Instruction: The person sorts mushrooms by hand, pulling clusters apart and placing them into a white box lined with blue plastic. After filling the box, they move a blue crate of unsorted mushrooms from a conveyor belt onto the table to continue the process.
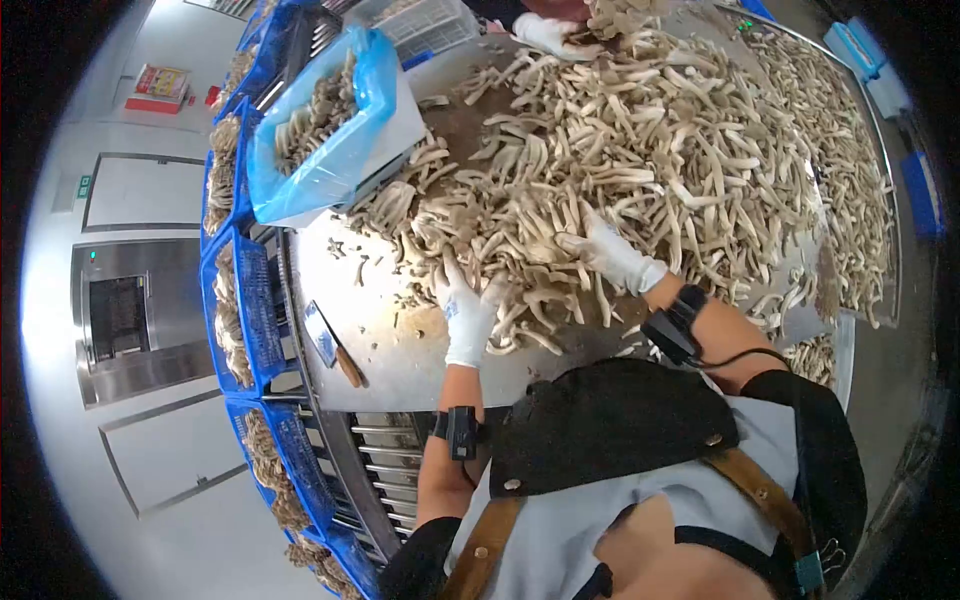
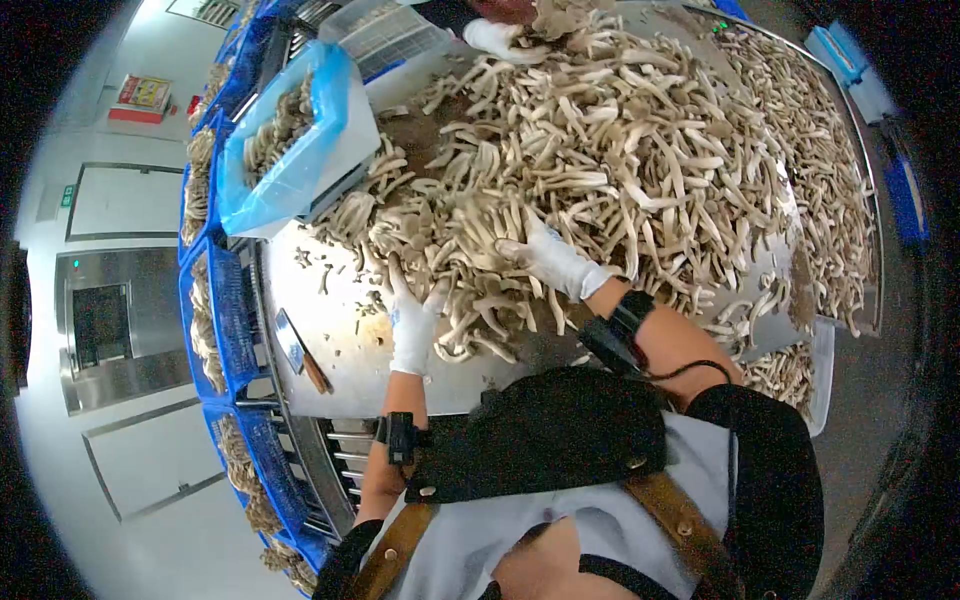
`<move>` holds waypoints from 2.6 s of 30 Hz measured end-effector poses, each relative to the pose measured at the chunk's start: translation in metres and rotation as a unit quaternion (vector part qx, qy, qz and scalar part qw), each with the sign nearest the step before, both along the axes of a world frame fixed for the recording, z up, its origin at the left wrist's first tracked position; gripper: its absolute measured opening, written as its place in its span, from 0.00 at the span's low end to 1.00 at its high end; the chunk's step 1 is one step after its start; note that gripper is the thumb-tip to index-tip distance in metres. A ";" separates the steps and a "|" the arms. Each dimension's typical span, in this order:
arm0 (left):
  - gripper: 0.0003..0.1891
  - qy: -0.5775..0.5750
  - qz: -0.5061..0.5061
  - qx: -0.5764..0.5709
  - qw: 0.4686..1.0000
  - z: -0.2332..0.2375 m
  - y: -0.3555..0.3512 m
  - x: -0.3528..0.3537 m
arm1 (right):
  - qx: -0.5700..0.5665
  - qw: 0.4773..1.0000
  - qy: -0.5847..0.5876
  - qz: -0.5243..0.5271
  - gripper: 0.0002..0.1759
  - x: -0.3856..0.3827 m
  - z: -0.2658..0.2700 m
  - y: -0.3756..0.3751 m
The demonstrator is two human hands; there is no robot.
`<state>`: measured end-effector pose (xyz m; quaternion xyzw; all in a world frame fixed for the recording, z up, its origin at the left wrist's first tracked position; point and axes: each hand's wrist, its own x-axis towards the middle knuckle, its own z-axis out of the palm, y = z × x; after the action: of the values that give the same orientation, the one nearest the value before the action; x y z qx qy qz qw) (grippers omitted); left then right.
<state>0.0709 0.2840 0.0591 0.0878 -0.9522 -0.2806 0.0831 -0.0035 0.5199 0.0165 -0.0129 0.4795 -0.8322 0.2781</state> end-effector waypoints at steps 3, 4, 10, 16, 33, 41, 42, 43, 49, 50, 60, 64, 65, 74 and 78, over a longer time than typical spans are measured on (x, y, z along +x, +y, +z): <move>0.39 -0.134 -0.051 0.577 0.804 -0.009 0.046 0.013 | 0.069 0.993 0.078 0.056 0.50 0.034 0.037 0.004; 0.35 -0.146 -0.058 0.671 0.725 -0.015 0.053 0.015 | 0.093 0.972 0.169 0.136 0.50 0.037 0.052 0.009; 0.21 -0.048 0.078 0.880 0.465 -0.001 0.071 0.020 | 0.068 0.998 0.005 0.010 0.22 0.032 0.037 0.062; 0.15 -0.177 0.004 0.689 0.703 0.011 0.077 0.044 | 0.184 0.967 0.173 -0.041 0.22 0.063 0.047 0.023; 0.24 -0.260 -0.148 0.680 0.669 0.008 0.084 0.059 | 0.168 0.974 0.084 0.123 0.37 0.082 0.059 0.044; 0.21 -0.304 -0.097 0.645 0.694 -0.002 0.097 0.080 | 0.003 0.986 0.055 0.160 0.27 0.102 -0.002 0.038; 0.22 -0.284 -0.096 0.656 0.693 0.003 0.096 0.076 | 0.141 0.939 0.256 0.180 0.33 0.099 0.011 0.041; 0.23 -0.265 -0.096 0.665 0.691 0.011 0.093 0.070 | 0.128 0.942 0.258 0.169 0.35 0.099 0.009 0.049; 0.15 -0.246 -0.010 0.658 0.712 -0.013 0.081 0.065 | 0.131 0.976 -0.139 0.109 0.20 0.082 0.051 0.053; 0.13 -0.222 0.022 0.650 0.726 -0.015 0.073 0.061 | 0.258 0.962 0.073 0.055 0.17 0.084 -0.015 0.057; 0.23 -0.276 -0.003 0.454 0.847 0.025 0.080 0.051 | 0.616 0.496 0.563 0.240 0.16 -0.044 -0.041 0.024; 0.25 -0.218 0.101 0.685 0.688 0.002 0.098 0.039 | 0.357 0.905 0.179 0.148 0.23 -0.003 0.016 0.010; 0.24 -0.262 0.089 0.807 0.522 -0.012 0.088 0.031 | 0.365 0.877 0.257 0.176 0.21 0.021 0.018 0.008; 0.14 -0.234 -0.035 0.641 0.730 -0.019 0.096 0.046 | 0.327 0.912 0.179 0.170 0.23 0.057 0.042 0.022; 0.20 -0.163 -0.194 0.436 0.864 -0.024 0.066 0.054 | 0.151 0.977 -0.060 0.139 0.36 0.054 0.019 0.018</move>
<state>0.1247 0.3505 0.0352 -0.0267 -0.7304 -0.6594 -0.1758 0.0503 0.5378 0.0358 0.0127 0.5754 -0.7028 0.4180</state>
